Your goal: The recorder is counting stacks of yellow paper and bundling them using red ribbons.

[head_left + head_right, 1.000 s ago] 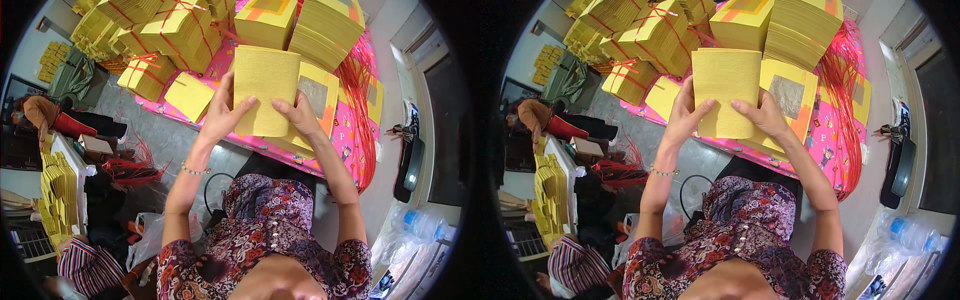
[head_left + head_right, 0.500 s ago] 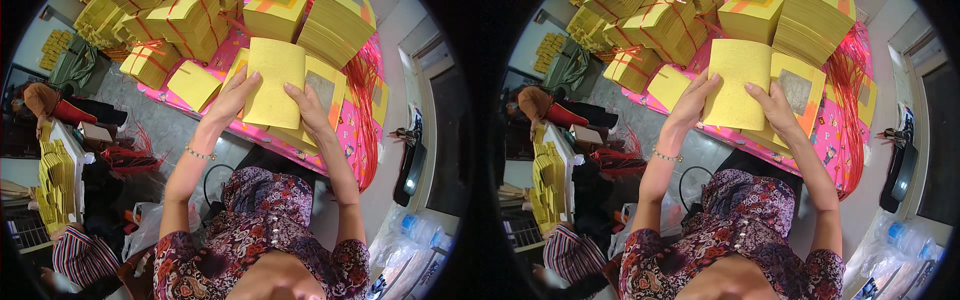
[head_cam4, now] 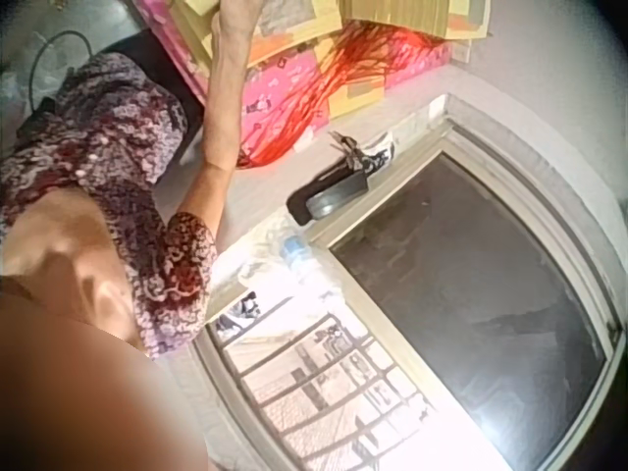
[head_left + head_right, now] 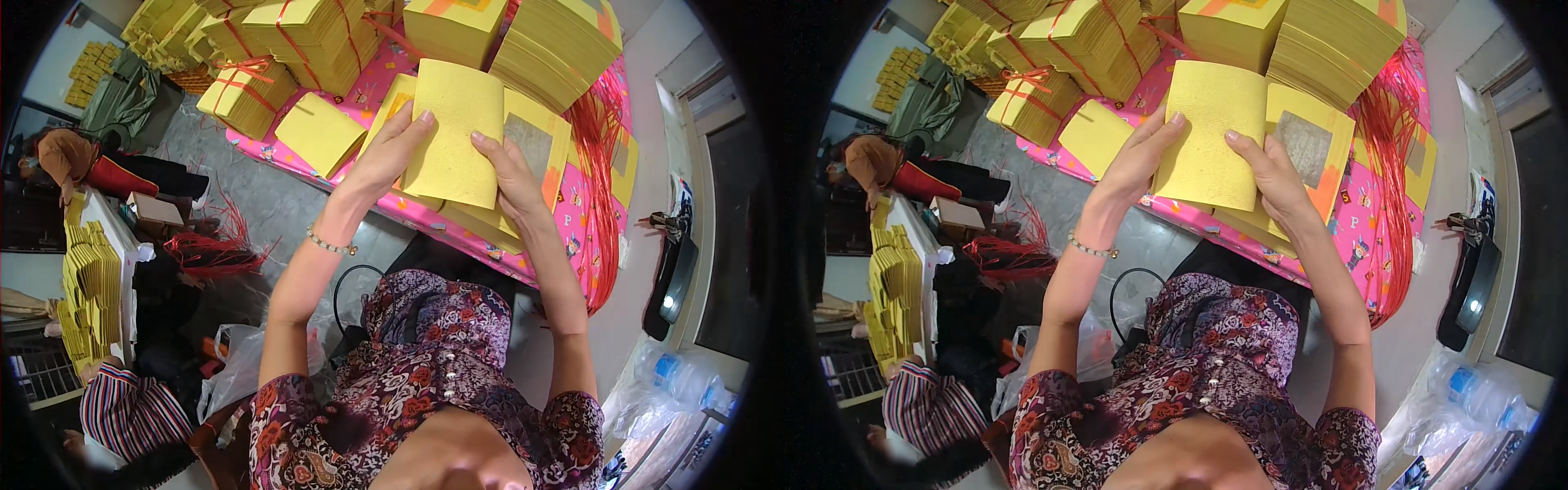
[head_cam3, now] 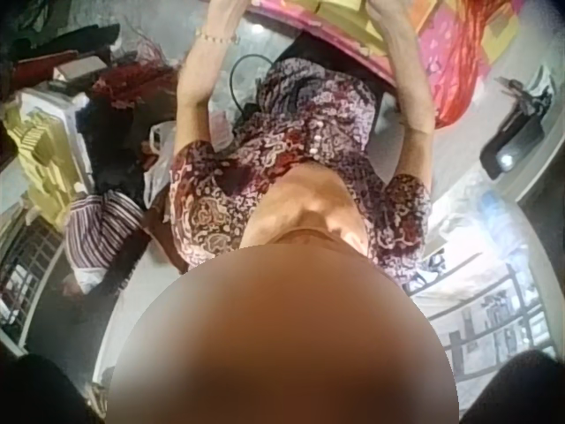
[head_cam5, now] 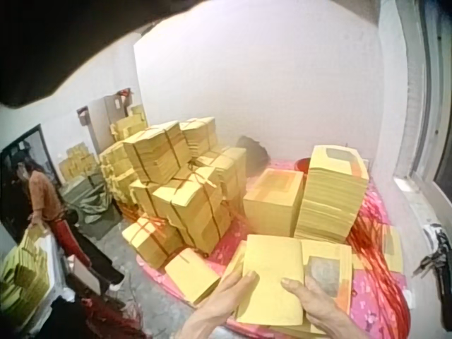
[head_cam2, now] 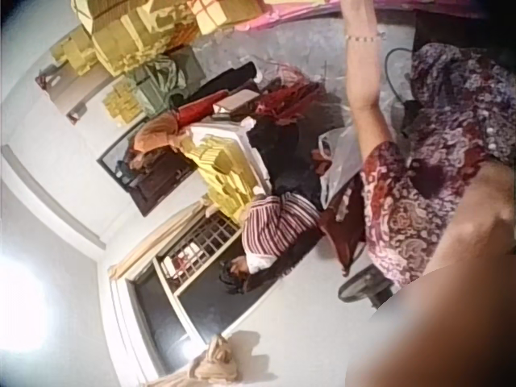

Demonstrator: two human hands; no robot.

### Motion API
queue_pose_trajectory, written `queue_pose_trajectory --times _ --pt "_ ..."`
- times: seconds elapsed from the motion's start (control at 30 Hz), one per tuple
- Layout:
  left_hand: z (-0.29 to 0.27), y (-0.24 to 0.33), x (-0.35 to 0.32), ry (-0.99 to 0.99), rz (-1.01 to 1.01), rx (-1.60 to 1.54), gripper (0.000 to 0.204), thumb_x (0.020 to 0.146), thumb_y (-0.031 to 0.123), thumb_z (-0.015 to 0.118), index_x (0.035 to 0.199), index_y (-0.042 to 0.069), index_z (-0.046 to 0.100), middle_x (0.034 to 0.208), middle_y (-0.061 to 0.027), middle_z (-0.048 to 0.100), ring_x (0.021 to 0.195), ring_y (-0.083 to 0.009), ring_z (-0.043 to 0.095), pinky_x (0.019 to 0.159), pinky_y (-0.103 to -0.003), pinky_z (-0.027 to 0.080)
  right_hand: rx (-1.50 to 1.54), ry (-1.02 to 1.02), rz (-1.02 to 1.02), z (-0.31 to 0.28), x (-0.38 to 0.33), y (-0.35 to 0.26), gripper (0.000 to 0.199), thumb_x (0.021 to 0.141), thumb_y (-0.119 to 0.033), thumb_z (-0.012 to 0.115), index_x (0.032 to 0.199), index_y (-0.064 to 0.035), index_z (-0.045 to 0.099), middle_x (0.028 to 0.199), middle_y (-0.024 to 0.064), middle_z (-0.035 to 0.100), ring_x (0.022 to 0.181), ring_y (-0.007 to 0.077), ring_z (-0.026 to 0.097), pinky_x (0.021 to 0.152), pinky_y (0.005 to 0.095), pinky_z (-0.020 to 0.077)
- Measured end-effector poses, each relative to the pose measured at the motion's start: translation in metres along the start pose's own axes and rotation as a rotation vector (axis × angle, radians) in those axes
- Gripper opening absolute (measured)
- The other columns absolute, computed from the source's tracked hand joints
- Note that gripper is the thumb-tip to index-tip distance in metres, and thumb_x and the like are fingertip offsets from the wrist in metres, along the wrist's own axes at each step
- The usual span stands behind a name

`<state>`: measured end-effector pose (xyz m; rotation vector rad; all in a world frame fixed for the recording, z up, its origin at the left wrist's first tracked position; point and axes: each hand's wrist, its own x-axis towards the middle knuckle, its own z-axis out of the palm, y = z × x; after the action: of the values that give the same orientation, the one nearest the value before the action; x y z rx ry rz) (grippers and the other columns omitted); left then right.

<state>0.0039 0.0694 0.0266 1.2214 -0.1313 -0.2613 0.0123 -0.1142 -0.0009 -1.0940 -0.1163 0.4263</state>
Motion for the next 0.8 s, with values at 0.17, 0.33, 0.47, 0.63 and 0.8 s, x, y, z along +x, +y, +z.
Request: queue_pose_trajectory --times 0.17,0.33,0.47,0.63,0.8 --pt "0.004 0.001 -0.002 0.03 0.033 -0.022 0.041 0.099 0.02 0.042 0.134 -0.001 0.035 0.125 -0.0085 0.051 0.112 -0.0132 0.049 0.093 -0.026 0.041 -0.05 0.03 -0.06 0.009 -0.005 -0.004 0.043 0.09 -0.024 0.058 0.121 0.0051 0.048 0.112 0.0109 0.059 0.1 0.0145 0.058 0.086 0.0265 0.0474" --pt "0.009 -0.001 -0.003 0.037 0.111 0.01 0.038 0.098 0.016 0.043 0.13 -0.001 0.037 0.121 -0.0096 0.053 0.108 -0.0126 0.051 0.091 -0.027 0.043 -0.121 0.019 -0.09 0.009 -0.012 -0.005 0.041 0.091 -0.022 0.058 0.122 0.0032 0.047 0.112 0.009 0.059 0.098 0.0121 0.058 0.083 0.0265 0.0474" --pt "0.016 0.001 -0.008 0.013 0.198 0.07 0.037 0.097 0.012 0.044 0.13 -0.001 0.035 0.12 -0.0088 0.052 0.108 -0.0123 0.05 0.092 -0.027 0.041 -0.193 0.025 -0.143 0.006 -0.018 -0.005 0.04 0.091 -0.02 0.057 0.124 0.0017 0.046 0.114 0.0083 0.058 0.101 0.0124 0.056 0.086 0.0272 0.046" --pt "0.025 -0.005 -0.012 0.066 0.367 0.239 0.035 0.096 0.011 0.043 0.128 -0.002 0.037 0.118 -0.0095 0.053 0.108 -0.0133 0.049 0.092 -0.028 0.04 -0.244 0.024 -0.188 0.004 -0.021 -0.008 0.041 0.091 -0.019 0.057 0.125 0.0014 0.044 0.116 0.008 0.056 0.104 0.013 0.054 0.09 0.0278 0.0434" --pt "0.028 -0.01 -0.016 0.105 0.449 0.35 0.032 0.096 0.009 0.043 0.125 -0.002 0.039 0.115 -0.0104 0.054 0.106 -0.0131 0.05 0.091 -0.028 0.04 -0.212 0.055 -0.267 0.004 -0.02 -0.005 0.042 0.093 -0.02 0.056 0.126 0.0016 0.043 0.117 0.0084 0.055 0.106 0.0131 0.052 0.092 0.0275 0.0416"
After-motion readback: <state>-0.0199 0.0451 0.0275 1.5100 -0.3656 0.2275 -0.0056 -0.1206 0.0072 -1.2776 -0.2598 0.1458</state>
